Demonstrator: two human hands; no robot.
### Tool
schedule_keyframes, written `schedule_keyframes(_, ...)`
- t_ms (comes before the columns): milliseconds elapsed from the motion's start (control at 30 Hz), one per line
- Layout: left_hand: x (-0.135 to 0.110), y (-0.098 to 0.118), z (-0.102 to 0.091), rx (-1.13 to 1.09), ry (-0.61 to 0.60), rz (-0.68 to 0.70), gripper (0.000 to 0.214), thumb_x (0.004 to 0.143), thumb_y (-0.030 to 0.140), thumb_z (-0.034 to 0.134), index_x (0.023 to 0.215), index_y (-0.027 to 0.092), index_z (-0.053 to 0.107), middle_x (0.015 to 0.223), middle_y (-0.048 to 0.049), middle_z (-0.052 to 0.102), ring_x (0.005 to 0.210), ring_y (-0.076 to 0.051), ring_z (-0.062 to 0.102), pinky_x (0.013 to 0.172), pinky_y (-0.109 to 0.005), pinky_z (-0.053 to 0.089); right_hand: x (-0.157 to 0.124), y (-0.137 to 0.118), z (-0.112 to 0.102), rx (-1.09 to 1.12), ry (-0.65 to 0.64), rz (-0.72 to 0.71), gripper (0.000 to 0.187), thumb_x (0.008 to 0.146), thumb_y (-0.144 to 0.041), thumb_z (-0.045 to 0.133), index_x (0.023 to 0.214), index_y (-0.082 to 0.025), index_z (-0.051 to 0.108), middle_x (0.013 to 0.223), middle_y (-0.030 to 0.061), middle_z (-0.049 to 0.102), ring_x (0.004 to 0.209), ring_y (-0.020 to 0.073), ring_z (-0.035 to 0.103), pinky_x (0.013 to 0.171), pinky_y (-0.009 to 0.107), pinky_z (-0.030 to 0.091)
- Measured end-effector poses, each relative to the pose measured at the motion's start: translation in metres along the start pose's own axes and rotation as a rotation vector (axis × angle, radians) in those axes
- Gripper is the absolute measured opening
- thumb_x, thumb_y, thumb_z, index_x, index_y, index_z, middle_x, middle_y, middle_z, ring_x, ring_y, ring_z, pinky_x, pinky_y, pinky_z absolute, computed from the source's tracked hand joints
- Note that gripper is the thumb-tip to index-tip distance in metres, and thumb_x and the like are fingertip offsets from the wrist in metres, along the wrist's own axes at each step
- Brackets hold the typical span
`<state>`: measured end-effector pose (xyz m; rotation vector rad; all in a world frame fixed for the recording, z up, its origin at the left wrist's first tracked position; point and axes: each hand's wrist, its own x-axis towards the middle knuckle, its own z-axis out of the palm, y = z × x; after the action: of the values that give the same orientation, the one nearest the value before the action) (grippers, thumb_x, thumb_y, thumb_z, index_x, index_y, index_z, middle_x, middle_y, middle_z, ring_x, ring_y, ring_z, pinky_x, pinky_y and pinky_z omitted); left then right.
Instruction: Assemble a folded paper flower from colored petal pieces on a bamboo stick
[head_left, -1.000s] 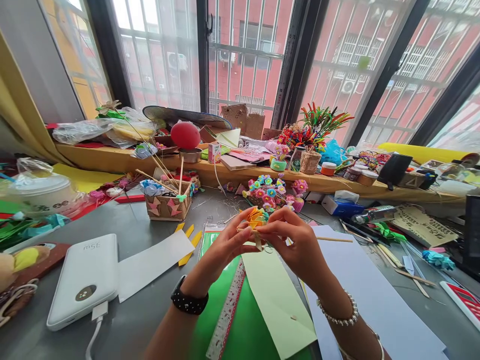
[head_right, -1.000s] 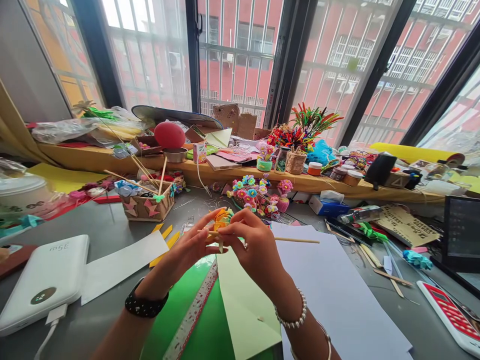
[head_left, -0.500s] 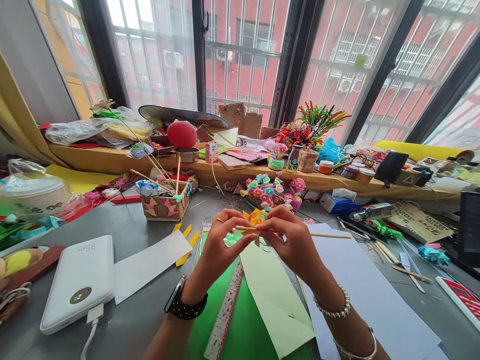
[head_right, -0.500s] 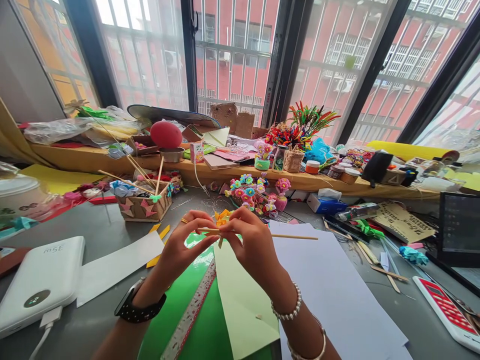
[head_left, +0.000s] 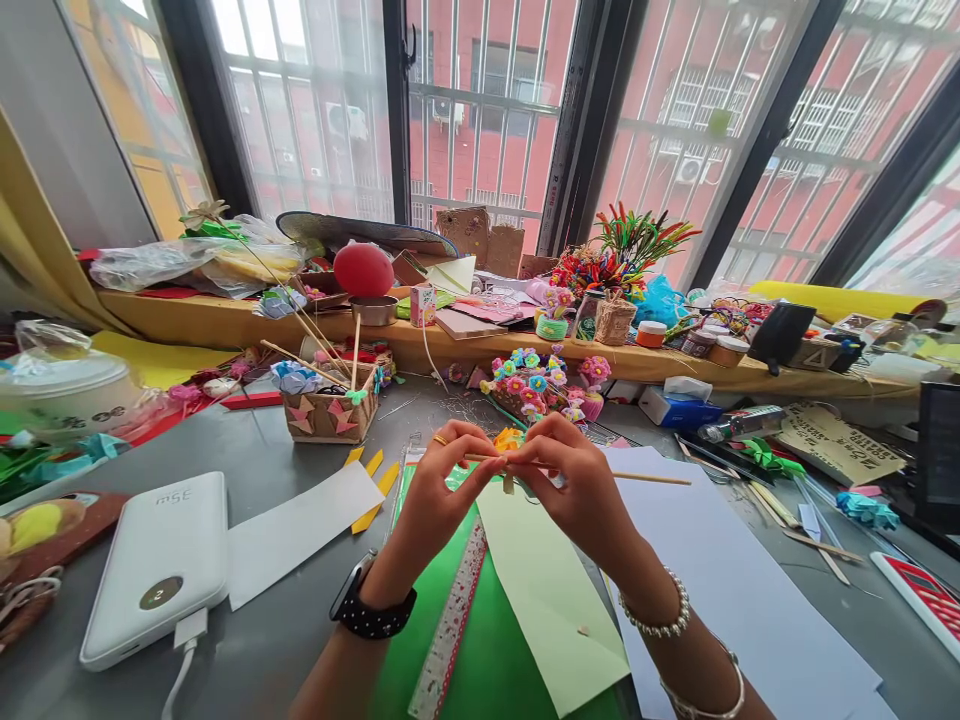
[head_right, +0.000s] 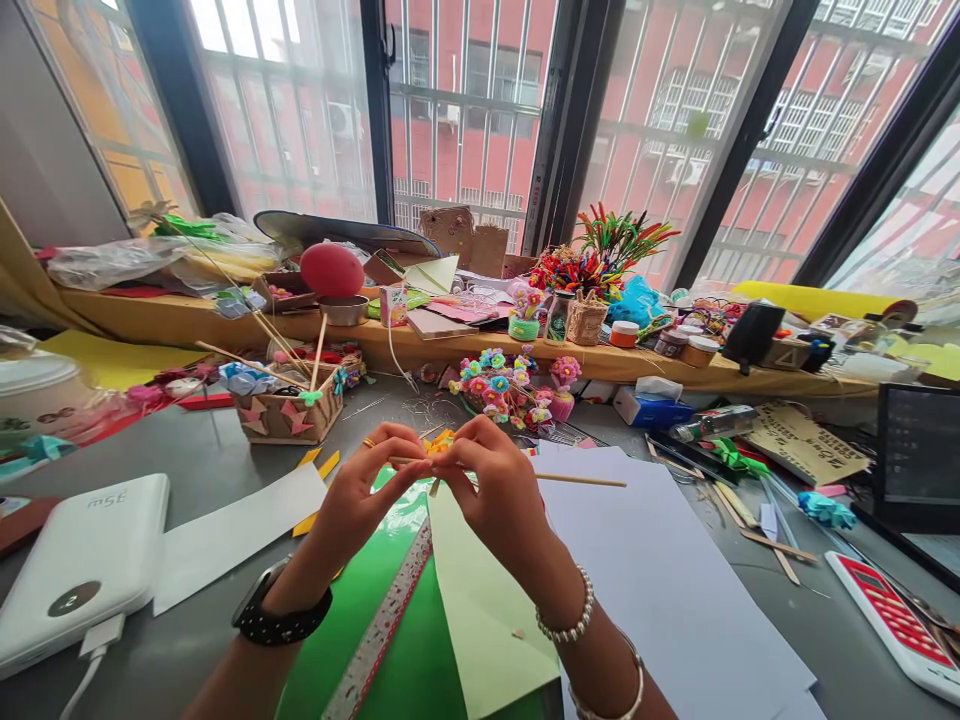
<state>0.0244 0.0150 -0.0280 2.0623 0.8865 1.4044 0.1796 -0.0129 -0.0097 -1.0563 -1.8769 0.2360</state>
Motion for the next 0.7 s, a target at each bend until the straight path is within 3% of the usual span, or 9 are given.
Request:
schedule_keyframes(333, 0.001, -0.005, 0.001, 0.015, 0.003, 0.033, 0.013, 0.078, 0.026, 0.055, 0.071, 0.017, 0.061, 0.075, -0.0032, 0.055, 0.081, -0.018, 0.051, 0.074, -0.030, 0.041, 0.003, 0.002, -0.007, 0.085, -0.090, 0.066, 0.013, 0.078, -0.025, 0.058, 0.083, -0.019, 0.068, 0.080, 0.0036, 0.053, 0.075, 0.0140, 0.056, 0.061, 0.025, 0.049)
schedule_keyframes(500, 0.000, 0.000, 0.001, 0.066, 0.016, 0.066, 0.012, 0.077, 0.026, 0.056, 0.071, 0.018, 0.062, 0.076, -0.0031, 0.054, 0.079, -0.018, 0.052, 0.074, -0.030, 0.041, 0.005, 0.004, -0.009, 0.108, -0.080, 0.164, 0.016, 0.079, -0.028, 0.057, 0.075, -0.019, 0.069, 0.076, 0.0037, 0.056, 0.073, 0.0143, 0.056, 0.058, 0.025, 0.046)
schedule_keyframes(700, -0.002, 0.002, 0.000, 0.122, -0.020, 0.118, 0.011, 0.077, 0.025, 0.056, 0.072, 0.018, 0.062, 0.077, -0.0037, 0.054, 0.079, -0.018, 0.052, 0.075, -0.031, 0.041, 0.007, 0.009, -0.016, 0.207, -0.192, 0.266, 0.015, 0.075, -0.032, 0.062, 0.075, -0.019, 0.070, 0.076, 0.0034, 0.059, 0.073, 0.0146, 0.057, 0.062, 0.026, 0.047)
